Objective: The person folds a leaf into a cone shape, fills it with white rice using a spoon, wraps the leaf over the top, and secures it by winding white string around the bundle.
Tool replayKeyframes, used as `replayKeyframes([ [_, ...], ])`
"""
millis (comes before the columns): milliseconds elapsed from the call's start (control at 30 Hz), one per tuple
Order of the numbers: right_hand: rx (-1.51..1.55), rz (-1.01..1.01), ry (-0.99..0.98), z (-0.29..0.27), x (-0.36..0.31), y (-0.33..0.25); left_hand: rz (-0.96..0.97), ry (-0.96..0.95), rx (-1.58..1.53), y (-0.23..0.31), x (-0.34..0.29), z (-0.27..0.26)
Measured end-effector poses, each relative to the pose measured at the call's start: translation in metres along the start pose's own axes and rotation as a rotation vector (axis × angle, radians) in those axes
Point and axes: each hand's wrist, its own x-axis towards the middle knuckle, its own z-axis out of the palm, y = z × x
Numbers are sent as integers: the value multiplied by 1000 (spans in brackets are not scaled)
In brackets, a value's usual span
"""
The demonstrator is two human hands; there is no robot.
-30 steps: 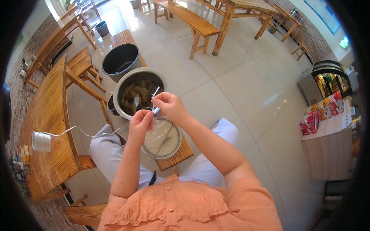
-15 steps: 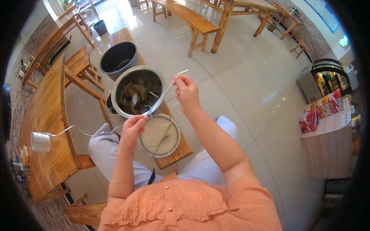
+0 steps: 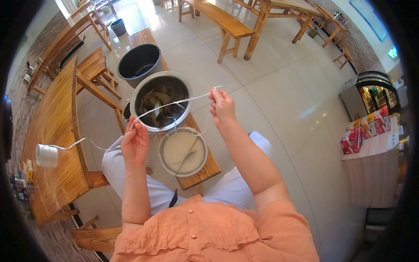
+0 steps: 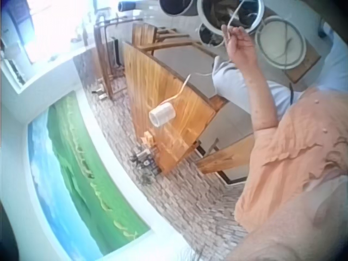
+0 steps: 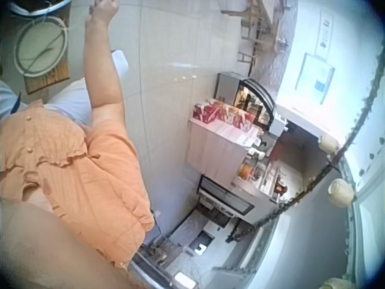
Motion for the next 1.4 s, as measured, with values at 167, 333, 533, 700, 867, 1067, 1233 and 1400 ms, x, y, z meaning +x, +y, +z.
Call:
replayKeyframes([
  [167,-301,7,-116,-11,-1,-1,69,-171,36,12,9,-11],
  [333,-542,-243,-287,0,-24,8,470,208,926,0,16,5],
  [533,-485,-253,-458,30,-69,21,211,50,1001,-55,6,33],
  [700,-468,-266,-519,34,-78,28,149,69,913,-71,-1,44],
  [867,-568,-384,-534,33,-81,22,34,45,809,-70,-1,42],
  [1067,-668,-317,-598,24,-70,19,-61,-39,697,-67,3,33],
  [1233,-829,-528,-564,23,-67,5,-3,-66,901,-71,0,39],
  [1400,-804,-441,-603,24,-67,-1,-31,-117,1052,-71,-2,40],
])
